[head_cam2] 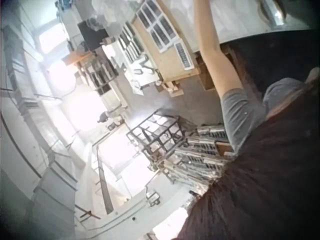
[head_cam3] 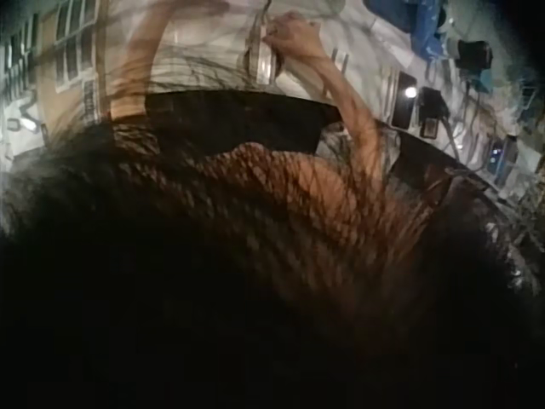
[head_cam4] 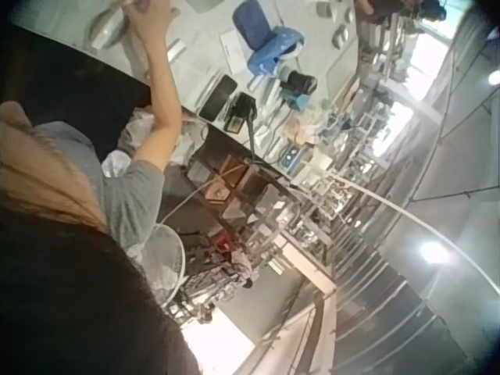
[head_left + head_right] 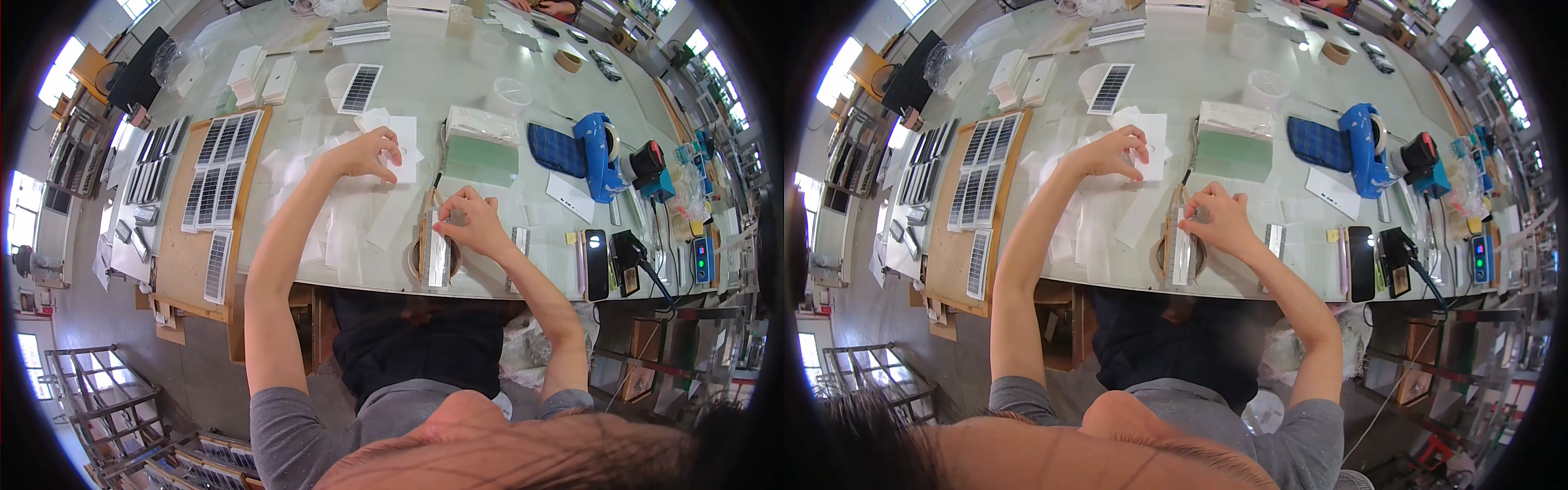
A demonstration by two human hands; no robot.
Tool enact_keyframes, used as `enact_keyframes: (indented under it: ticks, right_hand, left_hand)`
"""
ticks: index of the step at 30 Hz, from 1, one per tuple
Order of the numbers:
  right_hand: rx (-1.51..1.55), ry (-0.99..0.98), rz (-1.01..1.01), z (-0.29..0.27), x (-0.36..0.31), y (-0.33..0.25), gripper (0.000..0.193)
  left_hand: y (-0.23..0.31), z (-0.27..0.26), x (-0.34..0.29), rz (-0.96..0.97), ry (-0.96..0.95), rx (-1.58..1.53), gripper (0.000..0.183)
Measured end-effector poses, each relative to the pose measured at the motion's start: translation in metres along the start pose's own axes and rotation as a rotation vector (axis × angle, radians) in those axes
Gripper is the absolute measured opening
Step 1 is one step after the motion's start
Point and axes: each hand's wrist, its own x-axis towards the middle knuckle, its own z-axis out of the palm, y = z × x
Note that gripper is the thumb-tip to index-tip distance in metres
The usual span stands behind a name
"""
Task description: The person assembles small solar panels by layering film sheets, solar cell strips, and backing covers into a fixture by hand, then placing each assembled panel onto a board.
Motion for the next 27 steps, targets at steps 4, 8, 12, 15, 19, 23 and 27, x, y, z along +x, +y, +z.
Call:
enact_keyframes:
  ticks: [4,8,12,15,19,23,27]
  right_hand:
    - [0.003,-0.002,0.002,0.000,0.000,-0.001,0.021]
    - [-0.025,0.005,-0.012,0.002,0.001,0.002,0.021]
    - [-0.024,-0.003,-0.018,-0.001,0.001,0.000,0.020]
    - [0.013,0.055,-0.058,0.001,0.006,0.005,0.018]
    - [0.078,0.118,-0.060,-0.003,0.024,-0.008,0.017]
    - [0.146,0.112,-0.025,0.004,0.057,-0.018,0.015]
    - [0.186,0.252,-0.026,0.013,0.073,-0.032,0.011]
  left_hand:
    - [-0.002,0.002,0.000,0.021,-0.008,0.029,0.035]
    - [-0.002,0.007,-0.001,0.051,0.037,0.100,0.036]
    - [-0.006,0.004,-0.002,0.053,0.027,0.039,0.035]
    - [-0.005,0.000,-0.003,0.009,0.008,-0.043,0.034]
    - [-0.007,0.001,-0.003,0.049,0.030,-0.051,0.033]
    - [-0.014,0.009,-0.005,0.083,0.128,-0.053,0.020]
    - [-0.023,0.032,-0.009,0.134,0.429,-0.107,0.015]
